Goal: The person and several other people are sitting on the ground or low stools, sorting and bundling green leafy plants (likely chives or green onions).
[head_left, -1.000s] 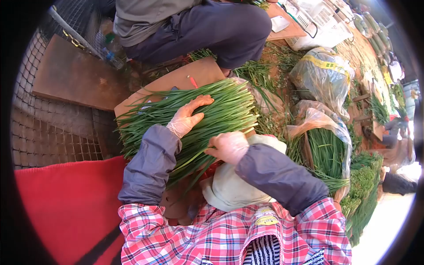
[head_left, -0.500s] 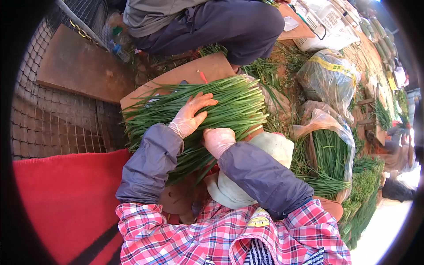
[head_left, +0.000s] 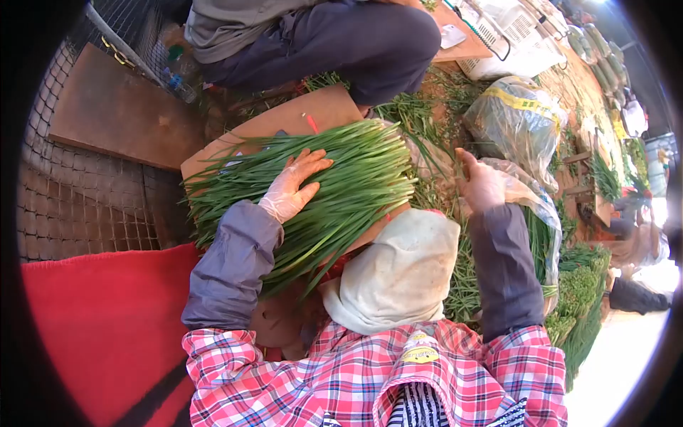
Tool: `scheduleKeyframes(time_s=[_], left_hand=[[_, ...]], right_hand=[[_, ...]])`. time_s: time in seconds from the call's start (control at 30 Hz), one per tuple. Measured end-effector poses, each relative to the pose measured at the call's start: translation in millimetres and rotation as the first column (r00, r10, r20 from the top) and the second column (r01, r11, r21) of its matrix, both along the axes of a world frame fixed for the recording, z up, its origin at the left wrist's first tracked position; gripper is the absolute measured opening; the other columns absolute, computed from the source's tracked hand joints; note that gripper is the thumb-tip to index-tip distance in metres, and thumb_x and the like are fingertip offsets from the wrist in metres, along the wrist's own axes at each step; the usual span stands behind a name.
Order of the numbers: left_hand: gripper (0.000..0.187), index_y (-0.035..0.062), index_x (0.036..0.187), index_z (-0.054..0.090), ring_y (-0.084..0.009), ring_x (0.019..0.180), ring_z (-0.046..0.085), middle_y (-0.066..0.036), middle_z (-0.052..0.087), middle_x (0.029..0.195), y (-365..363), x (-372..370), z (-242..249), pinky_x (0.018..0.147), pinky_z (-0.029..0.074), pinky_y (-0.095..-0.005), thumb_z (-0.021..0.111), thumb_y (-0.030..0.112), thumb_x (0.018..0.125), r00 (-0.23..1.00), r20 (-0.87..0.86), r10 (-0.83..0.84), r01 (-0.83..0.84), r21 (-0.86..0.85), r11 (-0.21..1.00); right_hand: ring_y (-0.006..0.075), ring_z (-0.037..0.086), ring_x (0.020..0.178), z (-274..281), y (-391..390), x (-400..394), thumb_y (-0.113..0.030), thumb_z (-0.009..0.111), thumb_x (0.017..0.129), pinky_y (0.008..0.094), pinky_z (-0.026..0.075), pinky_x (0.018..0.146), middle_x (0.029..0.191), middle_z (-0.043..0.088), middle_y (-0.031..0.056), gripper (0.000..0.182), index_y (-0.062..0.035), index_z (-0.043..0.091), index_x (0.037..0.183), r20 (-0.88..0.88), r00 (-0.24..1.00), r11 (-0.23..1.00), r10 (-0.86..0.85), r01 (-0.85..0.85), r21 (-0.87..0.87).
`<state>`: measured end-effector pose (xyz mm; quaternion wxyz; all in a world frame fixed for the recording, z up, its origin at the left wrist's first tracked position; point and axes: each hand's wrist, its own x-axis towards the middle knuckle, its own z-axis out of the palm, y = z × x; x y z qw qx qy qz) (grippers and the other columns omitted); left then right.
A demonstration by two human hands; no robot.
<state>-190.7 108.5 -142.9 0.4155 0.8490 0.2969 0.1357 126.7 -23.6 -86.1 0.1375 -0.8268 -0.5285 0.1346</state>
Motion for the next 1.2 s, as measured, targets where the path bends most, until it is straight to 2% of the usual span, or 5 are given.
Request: scheduleKeyframes(time_s=[0.23,0.4,0.43,0.6,1.2], left_hand=[[0.05,0.0111,0.127,0.045,-0.0336,0.134,0.018,-0.011,0.033,0.139,-3,4,2,0.109,0.012,-0.0433,0.052,0.004,0.077,0.997,-0.073,0.022,-0.018,0.051,0.999],[0.058,0.0129,0.13,0.04,-0.0361,0.133,0.018,-0.012,0.029,0.141,-16,1,12,0.108,0.01,-0.0477,0.061,0.018,0.076,0.99,-0.134,0.037,-0.027,0.074,0.997],[0.059,0.0123,0.13,0.04,-0.0362,0.133,0.018,-0.012,0.029,0.141,-20,3,16,0.108,0.01,-0.0476,0.062,0.021,0.076,0.987,-0.151,0.047,-0.035,0.085,0.996],[0.128,0.0094,0.139,0.019,-0.0482,0.127,0.017,-0.026,0.02,0.139,-62,37,18,0.101,0.012,-0.0615,0.077,0.061,0.037,0.889,-0.397,0.228,-0.044,0.421,0.906],[0.104,0.0098,0.135,0.025,-0.041,0.124,0.029,-0.017,0.028,0.135,-72,69,-19,0.096,0.029,-0.0538,0.081,0.03,0.05,0.765,-0.399,0.505,-0.183,0.616,0.766]], right_hand=[[0.0291,0.061,0.078,-38,8,-142,-0.012,0.061,0.072,0.0417,0.051,0.064,0.081,0.058,0.0095,0.035,-0.0229,0.06,0.105,0.035,0.669,0.67,0.742,-0.739,-0.073],[0.0226,0.062,0.065,-71,20,-130,-0.018,0.063,0.077,0.0322,0.051,0.058,0.078,0.062,0.0054,0.012,-0.0096,0.064,0.086,-0.303,0.836,0.877,0.456,-0.367,0.309],[0.0168,0.062,0.062,-70,24,-124,-0.021,0.06,0.082,0.0269,0.049,0.055,0.08,0.063,0.0036,0.014,-0.0066,0.061,0.085,-0.803,0.586,0.993,0.106,-0.1,0.058],[0.0119,0.061,0.061,-51,30,-104,-0.026,0.061,0.082,0.0232,0.044,0.048,0.079,0.06,0.0011,0.022,-0.0054,0.056,0.087,-0.926,0.286,0.968,-0.247,0.118,-0.222],[0.0217,0.064,0.071,-70,20,-30,-0.016,0.059,0.084,0.0366,0.053,0.063,0.083,0.063,0.0113,0.015,-0.0026,0.056,0.089,-0.991,-0.125,0.803,0.054,0.596,-0.031]])
